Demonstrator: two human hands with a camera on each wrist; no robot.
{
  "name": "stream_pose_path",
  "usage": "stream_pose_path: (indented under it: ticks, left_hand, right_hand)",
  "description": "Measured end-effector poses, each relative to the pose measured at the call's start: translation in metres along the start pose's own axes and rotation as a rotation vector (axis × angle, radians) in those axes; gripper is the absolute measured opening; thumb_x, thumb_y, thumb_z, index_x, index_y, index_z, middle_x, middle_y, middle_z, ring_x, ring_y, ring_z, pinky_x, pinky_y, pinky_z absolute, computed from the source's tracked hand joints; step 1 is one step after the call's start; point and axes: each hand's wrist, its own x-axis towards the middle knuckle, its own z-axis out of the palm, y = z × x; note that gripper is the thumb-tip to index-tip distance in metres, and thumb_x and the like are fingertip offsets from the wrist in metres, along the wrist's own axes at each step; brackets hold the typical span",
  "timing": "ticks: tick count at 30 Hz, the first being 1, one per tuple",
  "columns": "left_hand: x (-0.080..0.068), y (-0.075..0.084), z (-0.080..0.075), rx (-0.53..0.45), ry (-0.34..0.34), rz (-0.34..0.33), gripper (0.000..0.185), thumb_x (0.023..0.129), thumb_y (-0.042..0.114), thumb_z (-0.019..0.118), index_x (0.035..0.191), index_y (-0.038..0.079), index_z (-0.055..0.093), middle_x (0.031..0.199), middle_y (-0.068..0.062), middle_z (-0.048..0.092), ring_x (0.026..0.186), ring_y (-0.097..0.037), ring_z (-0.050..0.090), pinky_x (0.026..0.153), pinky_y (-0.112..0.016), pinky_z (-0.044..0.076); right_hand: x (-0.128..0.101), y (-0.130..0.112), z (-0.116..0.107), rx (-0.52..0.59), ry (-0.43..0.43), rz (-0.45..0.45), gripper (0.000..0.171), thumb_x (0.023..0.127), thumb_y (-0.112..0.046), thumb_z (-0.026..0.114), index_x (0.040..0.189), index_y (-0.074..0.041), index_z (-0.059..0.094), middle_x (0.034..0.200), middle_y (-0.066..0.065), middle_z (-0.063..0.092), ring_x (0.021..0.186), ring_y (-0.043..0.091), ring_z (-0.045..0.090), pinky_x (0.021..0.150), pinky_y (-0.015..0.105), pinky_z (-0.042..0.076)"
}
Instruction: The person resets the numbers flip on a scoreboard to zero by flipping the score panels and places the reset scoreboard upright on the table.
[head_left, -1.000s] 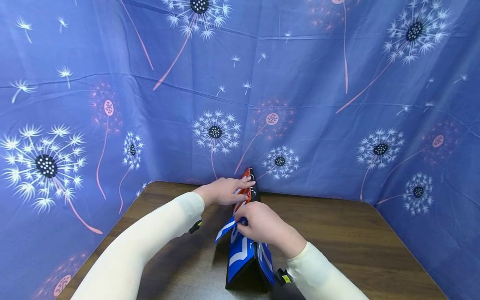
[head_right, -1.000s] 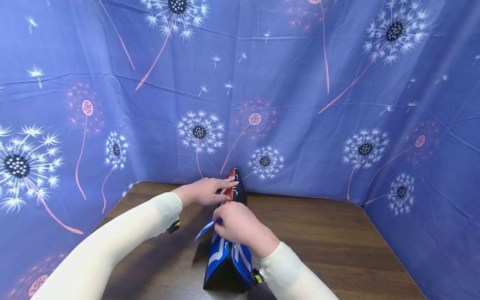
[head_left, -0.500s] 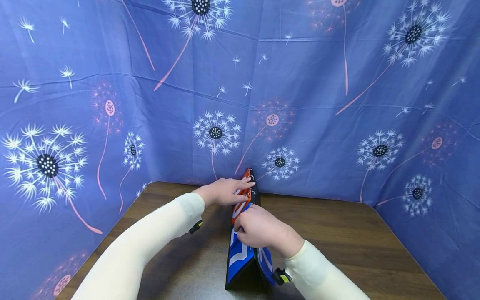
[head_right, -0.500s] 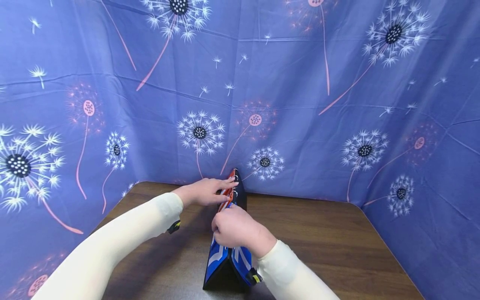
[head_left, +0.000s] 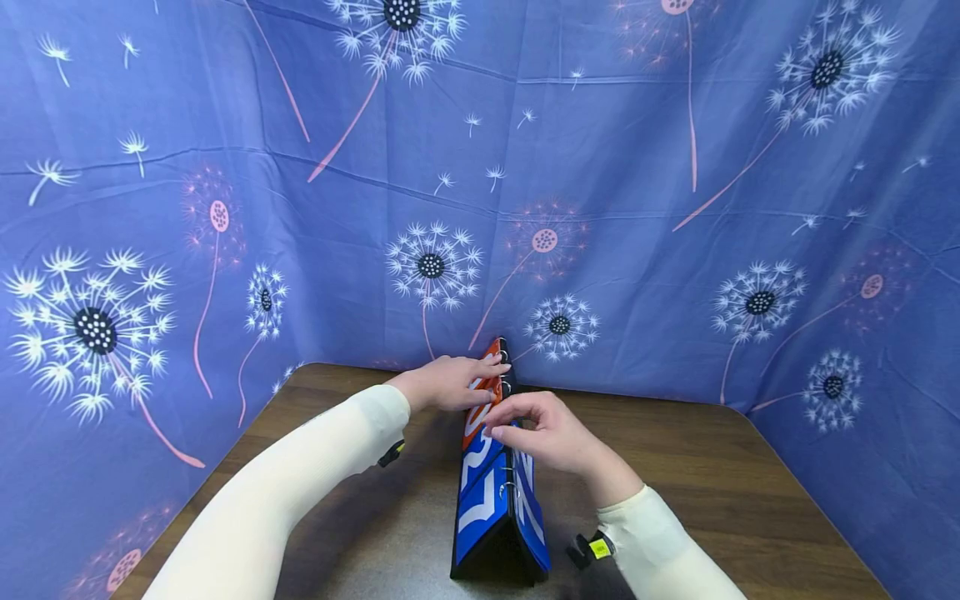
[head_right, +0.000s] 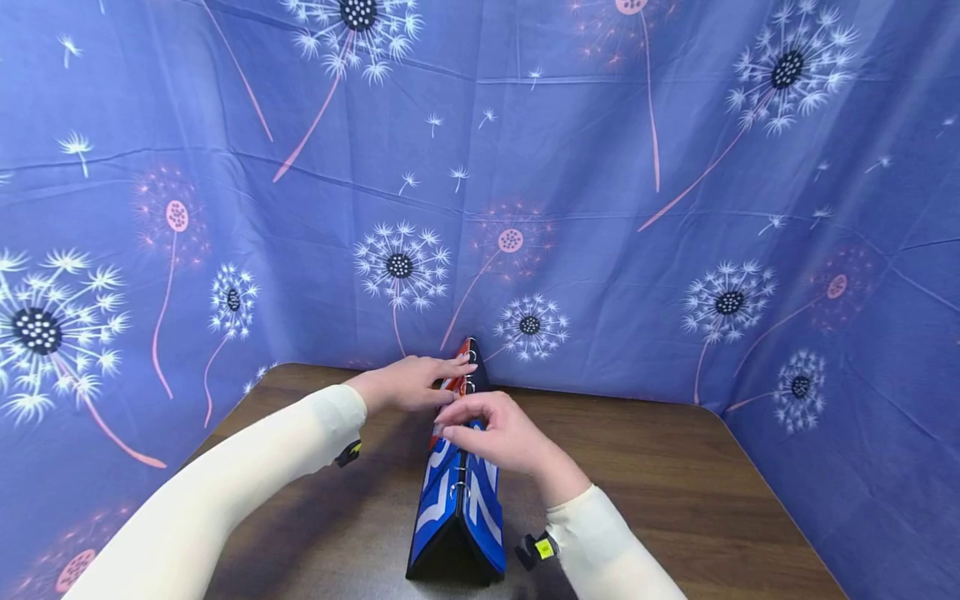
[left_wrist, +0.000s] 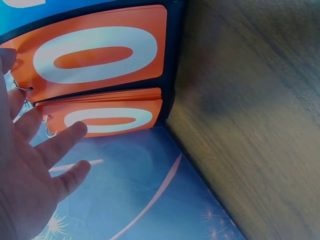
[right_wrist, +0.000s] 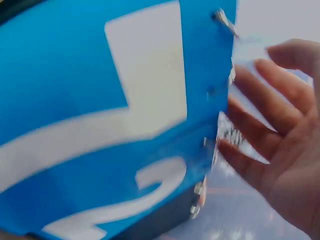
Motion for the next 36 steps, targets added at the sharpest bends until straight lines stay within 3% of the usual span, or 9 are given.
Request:
stream_pose_path:
  ticks: [4, 7, 20, 25, 36]
  left_hand:
    - [0.000, 0.000, -0.001, -0.009, -0.007, -0.020, 0.063, 0.102, 0.057, 0.048, 0.160, 0.044, 0.030, 0.173, 0.009, 0.021, 0.157, -0.028, 0.032, 0.125, -0.058, 0.028]
    - [-0.001, 0.000, -0.001, -0.005, -0.013, -0.030, 0.062, 0.102, 0.057, 0.047, 0.159, 0.047, 0.028, 0.172, 0.011, 0.020, 0.157, -0.027, 0.031, 0.126, -0.058, 0.028]
    - [0.000, 0.000, -0.001, -0.022, -0.010, -0.041, 0.062, 0.101, 0.058, 0.048, 0.159, 0.050, 0.027, 0.172, 0.010, 0.019, 0.158, -0.029, 0.030, 0.126, -0.060, 0.026]
    - [0.000, 0.001, 0.001, -0.026, -0.007, -0.034, 0.061, 0.101, 0.057, 0.048, 0.159, 0.049, 0.028, 0.172, 0.010, 0.021, 0.157, -0.029, 0.031, 0.126, -0.058, 0.027]
    - [0.000, 0.001, 0.002, -0.041, -0.004, -0.043, 0.062, 0.100, 0.058, 0.049, 0.158, 0.051, 0.028, 0.172, 0.013, 0.020, 0.157, -0.027, 0.031, 0.126, -0.057, 0.028]
  right_hand:
    - [-0.014, 0.019, -0.008, 0.077, 0.221, 0.045, 0.016, 0.097, -0.006, 0.068, 0.109, 0.000, 0.074, 0.103, 0.022, 0.075, 0.086, 0.015, 0.073, 0.079, 0.029, 0.062]
    - [-0.024, 0.035, -0.009, 0.082, 0.282, 0.121, 0.016, 0.097, -0.010, 0.069, 0.109, 0.000, 0.074, 0.103, 0.024, 0.074, 0.084, 0.015, 0.072, 0.076, 0.028, 0.061]
    - [-0.044, 0.086, 0.002, 0.116, 0.109, 0.318, 0.038, 0.097, -0.024, 0.071, 0.131, -0.007, 0.064, 0.127, 0.017, 0.070, 0.113, 0.028, 0.069, 0.093, 0.027, 0.057]
    - [-0.050, 0.108, 0.006, 0.130, 0.093, 0.410, 0.044, 0.095, -0.027, 0.074, 0.132, -0.009, 0.062, 0.130, 0.015, 0.068, 0.117, 0.030, 0.067, 0.097, 0.032, 0.057]
    - [-0.055, 0.127, 0.011, 0.059, 0.122, 0.483, 0.042, 0.091, -0.037, 0.078, 0.125, -0.015, 0.068, 0.122, 0.008, 0.071, 0.110, 0.025, 0.068, 0.096, 0.038, 0.055]
